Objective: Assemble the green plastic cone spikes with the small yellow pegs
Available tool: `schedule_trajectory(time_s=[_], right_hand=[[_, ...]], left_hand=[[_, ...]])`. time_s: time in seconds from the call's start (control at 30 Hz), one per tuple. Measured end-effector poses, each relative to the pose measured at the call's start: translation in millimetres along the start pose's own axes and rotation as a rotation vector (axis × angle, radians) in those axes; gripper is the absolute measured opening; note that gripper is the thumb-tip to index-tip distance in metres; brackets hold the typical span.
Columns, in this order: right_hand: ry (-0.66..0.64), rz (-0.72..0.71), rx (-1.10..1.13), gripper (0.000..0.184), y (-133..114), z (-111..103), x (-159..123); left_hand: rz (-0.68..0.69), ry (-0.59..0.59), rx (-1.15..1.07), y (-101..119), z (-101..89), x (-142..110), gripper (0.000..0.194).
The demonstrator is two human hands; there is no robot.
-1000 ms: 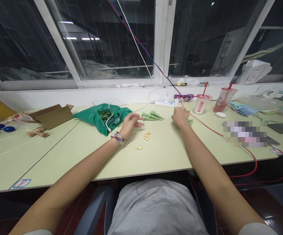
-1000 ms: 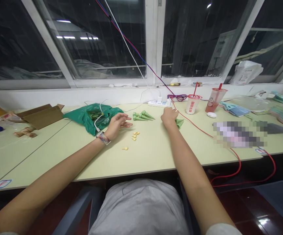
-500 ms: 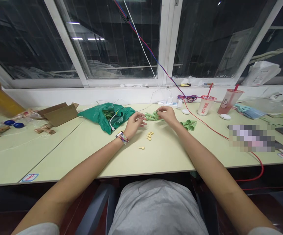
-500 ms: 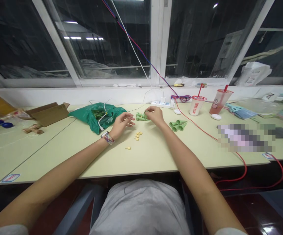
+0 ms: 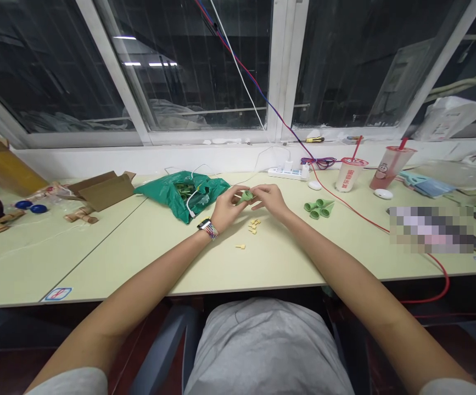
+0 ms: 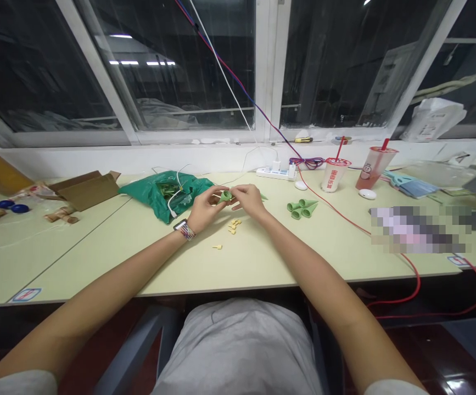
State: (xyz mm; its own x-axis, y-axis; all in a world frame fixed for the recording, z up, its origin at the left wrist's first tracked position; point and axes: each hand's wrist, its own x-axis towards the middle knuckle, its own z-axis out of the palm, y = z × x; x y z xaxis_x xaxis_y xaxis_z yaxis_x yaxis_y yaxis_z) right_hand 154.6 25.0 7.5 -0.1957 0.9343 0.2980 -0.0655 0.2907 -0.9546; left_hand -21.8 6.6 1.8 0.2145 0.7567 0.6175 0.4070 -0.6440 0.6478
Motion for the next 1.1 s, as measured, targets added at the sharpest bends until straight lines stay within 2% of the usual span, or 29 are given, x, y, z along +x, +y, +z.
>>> schedule_trajectory(time_s=[0.07,0.23,0.33,0.53,0.67,0.73,0.8,0.87,0.97,1.03,1.1], right_hand=[[0.019,-0.044,-0.156,0.021,0.9,-2.4,-0.1],[0.045,-0.314,-0.900,0.023,2.5,-8.2,-2.0],[0.092,-0.315,-1.088,0.023,2.7,-16.6,-1.1],[0.235,-0.053,-1.230,0.033,10.6,-47.6,9.2],[0.432,0.101,-1.239,0.039,14.4,-84.6,19.1],[0.583,0.090,-1.157,0.044,12.2,-108.3,22.2],[0.765,-0.002,-1.067,0.051,8.3,-129.5,22.9],[0.884,-0.032,-1.036,0.057,5.0,-142.1,21.5],[0.879,0.004,-1.058,0.051,4.6,-139.3,18.4],[0.787,0.005,-1.119,0.043,6.8,-125.8,17.4],[0.615,-0.057,-1.180,0.039,9.0,-108.0,17.3]], left_hand=[[0.025,-0.009,0.044,-1.0,-2.2,0.8,0.031],[0.151,-0.143,0.330,-7.2,-12.7,2.1,0.036],[0.158,-0.157,0.481,-12.7,-21.6,3.5,0.038],[0.129,-0.092,0.506,-24.0,-32.0,5.3,0.035],[0.109,-0.100,0.507,-25.5,-29.9,4.7,0.034],[0.110,-0.103,0.488,-24.7,-28.4,4.5,0.035],[0.110,-0.100,0.463,-23.6,-27.3,4.7,0.035],[0.100,-0.088,0.436,-22.7,-26.7,5.4,0.035],[0.053,-0.047,0.383,-22.6,-26.5,7.5,0.035],[0.017,-0.012,0.341,-23.4,-26.6,9.0,0.036],[-0.007,0.020,0.308,-24.2,-26.8,10.0,0.035]])
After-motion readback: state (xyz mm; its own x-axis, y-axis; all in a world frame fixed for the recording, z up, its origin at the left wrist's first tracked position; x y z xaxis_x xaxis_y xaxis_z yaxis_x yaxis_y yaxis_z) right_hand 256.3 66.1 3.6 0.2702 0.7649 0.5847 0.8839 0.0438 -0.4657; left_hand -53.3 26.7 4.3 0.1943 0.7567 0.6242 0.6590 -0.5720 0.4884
